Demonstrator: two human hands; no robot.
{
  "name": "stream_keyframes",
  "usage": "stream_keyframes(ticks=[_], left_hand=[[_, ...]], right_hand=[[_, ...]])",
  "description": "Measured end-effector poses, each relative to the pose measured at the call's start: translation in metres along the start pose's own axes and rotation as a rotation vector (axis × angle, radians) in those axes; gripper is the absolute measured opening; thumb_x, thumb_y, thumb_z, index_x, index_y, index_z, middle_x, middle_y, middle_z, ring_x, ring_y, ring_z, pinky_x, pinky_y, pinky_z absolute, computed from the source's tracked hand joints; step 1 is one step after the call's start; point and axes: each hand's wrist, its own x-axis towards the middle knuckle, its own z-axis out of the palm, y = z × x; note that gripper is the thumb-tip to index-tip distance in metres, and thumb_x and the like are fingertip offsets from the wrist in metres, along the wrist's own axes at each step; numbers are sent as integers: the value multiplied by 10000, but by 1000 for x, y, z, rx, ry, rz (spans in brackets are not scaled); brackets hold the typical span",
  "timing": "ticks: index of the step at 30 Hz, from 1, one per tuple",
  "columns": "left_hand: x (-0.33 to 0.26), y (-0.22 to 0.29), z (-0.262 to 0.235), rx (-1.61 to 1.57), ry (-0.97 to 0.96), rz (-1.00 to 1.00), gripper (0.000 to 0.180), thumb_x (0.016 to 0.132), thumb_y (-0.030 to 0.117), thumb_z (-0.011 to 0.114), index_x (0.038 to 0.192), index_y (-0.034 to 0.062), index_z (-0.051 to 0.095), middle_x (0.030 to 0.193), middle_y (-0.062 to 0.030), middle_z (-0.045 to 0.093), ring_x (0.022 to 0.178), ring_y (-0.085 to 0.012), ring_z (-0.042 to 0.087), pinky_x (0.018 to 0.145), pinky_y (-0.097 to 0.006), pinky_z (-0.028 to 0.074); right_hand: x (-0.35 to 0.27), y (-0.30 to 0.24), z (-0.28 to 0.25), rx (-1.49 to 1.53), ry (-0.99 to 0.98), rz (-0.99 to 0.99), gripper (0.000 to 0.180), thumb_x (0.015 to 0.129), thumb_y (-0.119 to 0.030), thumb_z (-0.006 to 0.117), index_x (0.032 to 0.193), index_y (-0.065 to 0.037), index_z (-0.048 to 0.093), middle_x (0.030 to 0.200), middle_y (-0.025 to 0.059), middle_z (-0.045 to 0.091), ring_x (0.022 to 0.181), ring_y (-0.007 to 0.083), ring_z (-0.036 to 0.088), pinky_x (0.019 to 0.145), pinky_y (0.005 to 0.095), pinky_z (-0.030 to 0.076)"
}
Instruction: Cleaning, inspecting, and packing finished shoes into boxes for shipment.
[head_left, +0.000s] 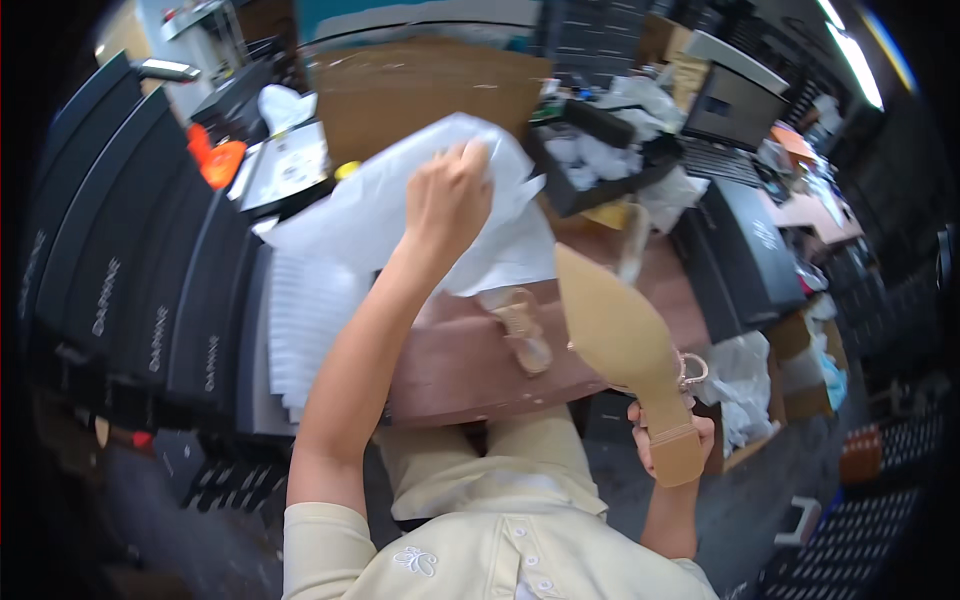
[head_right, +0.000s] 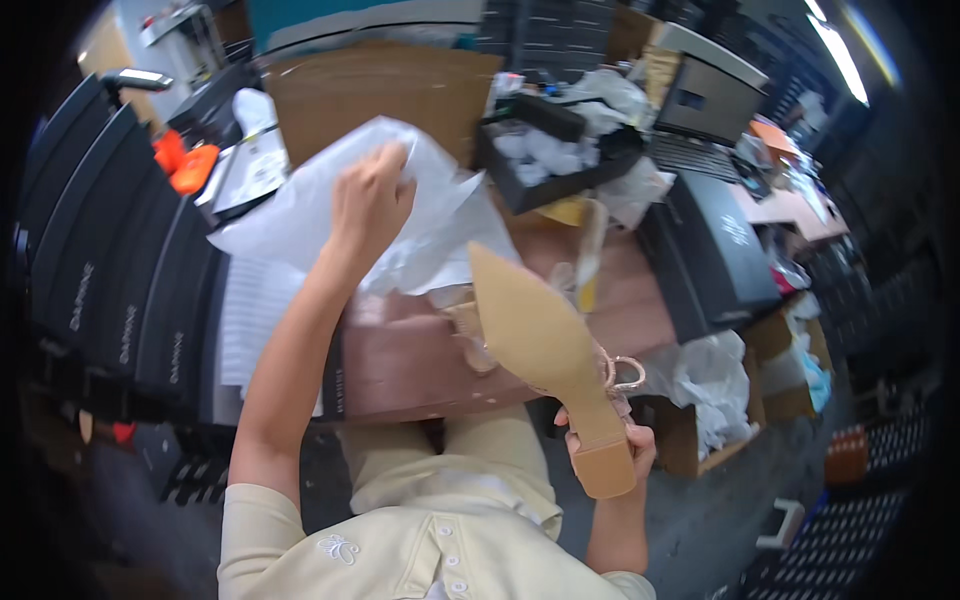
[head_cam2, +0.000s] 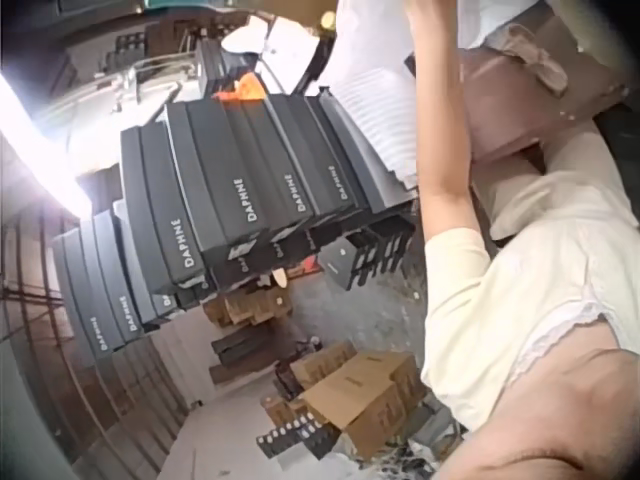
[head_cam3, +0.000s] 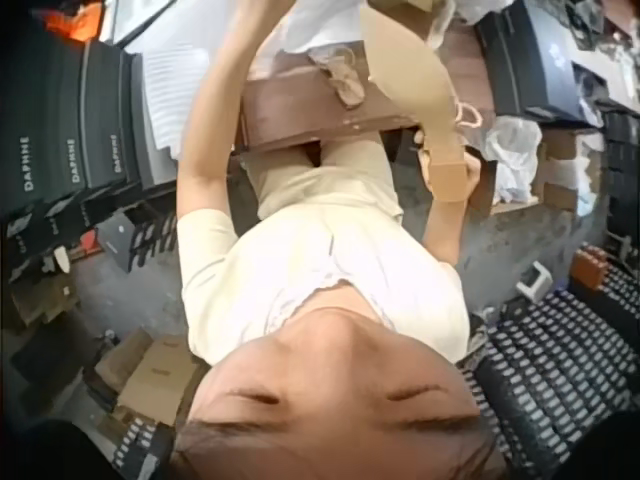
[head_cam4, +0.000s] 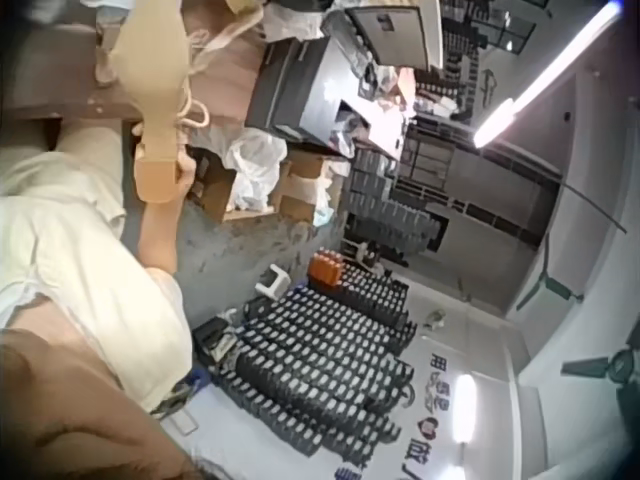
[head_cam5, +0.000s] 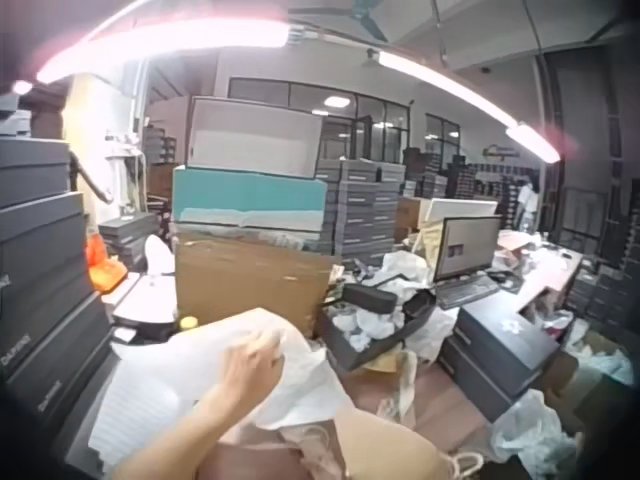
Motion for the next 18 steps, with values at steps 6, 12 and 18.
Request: stream_keyframes(ticks=[6, 12, 18], left_hand=[[-28, 58, 46, -723, -349, -472, 499, 691, 0, 610, 1175, 121, 614, 695, -198, 627, 589, -328, 594, 606, -432, 464], [-47, 65, -7, -24, -217, 60, 427, 641, -30, 642, 1046, 103, 672, 757, -130, 649, 603, -270, 594, 577, -371, 466], [-51, 50, -48, -365, -132, -250, 359, 655, -58, 610, 990, 53, 674, 775, -154, 659, 668, -287, 635, 645, -351, 499]], right_hand=[[-28, 4, -1, 212, 60, -24, 658, 803, -344, 424, 1286, 101, 378, 1152, 321, 480, 657, 249, 564, 474, 291, 490], [-8, 26, 14, 299, 192, 78, 622, 824, -324, 425, 1276, 102, 419, 1202, 318, 469, 600, 289, 546, 479, 317, 487], [9, 42, 24, 271, 85, 181, 630, 846, -318, 382, 1337, 74, 365, 1263, 267, 471, 828, 232, 603, 641, 298, 516]])
